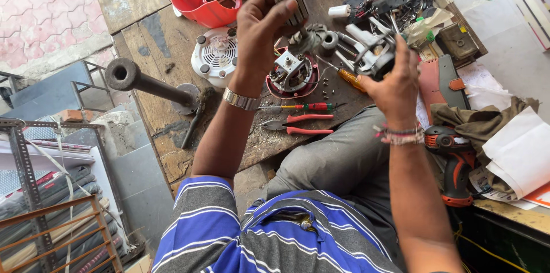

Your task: The person disassembles a small electrical appliance motor on a cluttered workbench, using a screwdriver and hammer to remove components and separate parts. They handle wires, a motor housing, and internal components, placing removed pieces on the table.

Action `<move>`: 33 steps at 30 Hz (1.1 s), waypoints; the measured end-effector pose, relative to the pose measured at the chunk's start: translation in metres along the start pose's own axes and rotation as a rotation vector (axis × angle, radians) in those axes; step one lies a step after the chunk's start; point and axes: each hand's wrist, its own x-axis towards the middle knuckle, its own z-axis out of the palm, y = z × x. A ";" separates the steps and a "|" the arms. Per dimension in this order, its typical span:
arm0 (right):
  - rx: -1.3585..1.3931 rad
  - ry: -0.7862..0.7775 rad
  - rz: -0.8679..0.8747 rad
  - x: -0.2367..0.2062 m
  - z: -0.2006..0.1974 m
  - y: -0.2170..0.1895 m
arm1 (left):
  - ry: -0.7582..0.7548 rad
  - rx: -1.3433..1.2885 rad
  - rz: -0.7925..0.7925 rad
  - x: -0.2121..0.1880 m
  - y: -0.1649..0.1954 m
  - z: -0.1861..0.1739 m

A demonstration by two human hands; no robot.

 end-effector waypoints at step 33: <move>-0.203 -0.043 -0.334 -0.020 0.071 -0.014 | 0.101 0.421 -0.254 -0.083 -0.053 -0.025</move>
